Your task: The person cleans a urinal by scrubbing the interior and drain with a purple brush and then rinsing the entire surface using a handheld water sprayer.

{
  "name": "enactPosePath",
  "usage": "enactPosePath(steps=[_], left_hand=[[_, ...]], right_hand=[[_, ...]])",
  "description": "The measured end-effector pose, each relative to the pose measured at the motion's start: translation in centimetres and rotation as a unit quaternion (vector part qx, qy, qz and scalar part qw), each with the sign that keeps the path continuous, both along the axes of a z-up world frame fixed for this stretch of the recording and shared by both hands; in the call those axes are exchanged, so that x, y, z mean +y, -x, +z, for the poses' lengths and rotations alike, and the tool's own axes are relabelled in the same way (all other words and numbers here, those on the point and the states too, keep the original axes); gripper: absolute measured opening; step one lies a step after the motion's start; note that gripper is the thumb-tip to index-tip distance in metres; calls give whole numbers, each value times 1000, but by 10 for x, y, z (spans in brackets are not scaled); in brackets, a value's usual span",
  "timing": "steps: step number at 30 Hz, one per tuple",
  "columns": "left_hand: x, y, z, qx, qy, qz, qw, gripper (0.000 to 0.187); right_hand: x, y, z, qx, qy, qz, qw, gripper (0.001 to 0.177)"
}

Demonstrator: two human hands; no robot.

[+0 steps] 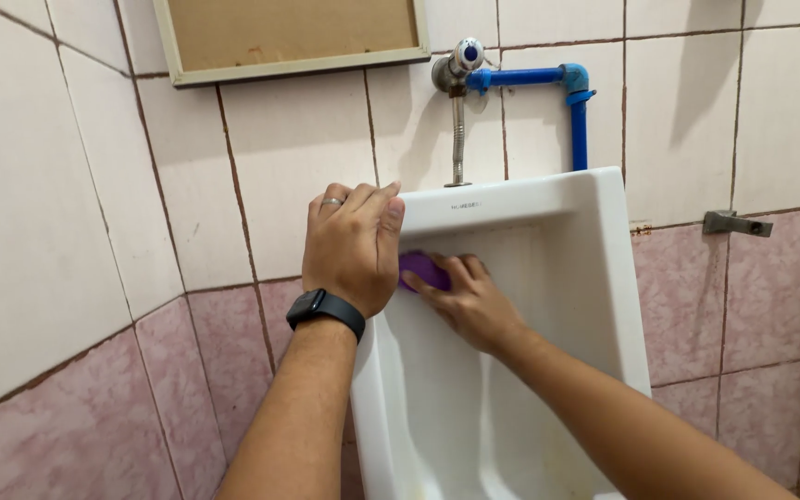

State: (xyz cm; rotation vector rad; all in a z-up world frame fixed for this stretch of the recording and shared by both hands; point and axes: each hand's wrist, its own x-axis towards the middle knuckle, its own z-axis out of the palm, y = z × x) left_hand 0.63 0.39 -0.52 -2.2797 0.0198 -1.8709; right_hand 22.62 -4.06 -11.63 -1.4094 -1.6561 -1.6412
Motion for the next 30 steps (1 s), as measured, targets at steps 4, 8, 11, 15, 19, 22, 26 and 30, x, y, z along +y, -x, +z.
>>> enactPosePath(steps=[4, 8, 11, 15, 19, 22, 26, 30], left_hand=[[-1, 2, 0, -6, -3, 2, 1000, 45], [-2, -1, 1, 9, 10, 2, 1000, 46], [-2, 3, 3, 8, 9, 9, 1000, 47], [-2, 0, 2, 8, 11, 7, 1000, 47], [-2, 0, 1, 8, 9, 7, 1000, 47], [-4, 1, 3, 19, 22, 27, 999, 47], [-5, 1, 3, 11, 17, 20, 1000, 47], [-5, 1, 3, 15, 15, 19, 1000, 46]], right_hand=[[20, 22, 11, -13, -73, 1, 997, 48], [-8, 8, -8, 103, -134, 8, 986, 50], [-7, 14, -10, 177, -172, 68, 967, 48], [28, 38, -3, 58, -116, 28, 991, 45], [-1, 7, 7, -16, -90, -25, 995, 52], [-21, -2, -1, 111, -130, -10, 985, 54], [24, 45, -7, 145, -149, 65, 976, 52], [10, 28, -11, 98, -126, 44, 986, 58]])
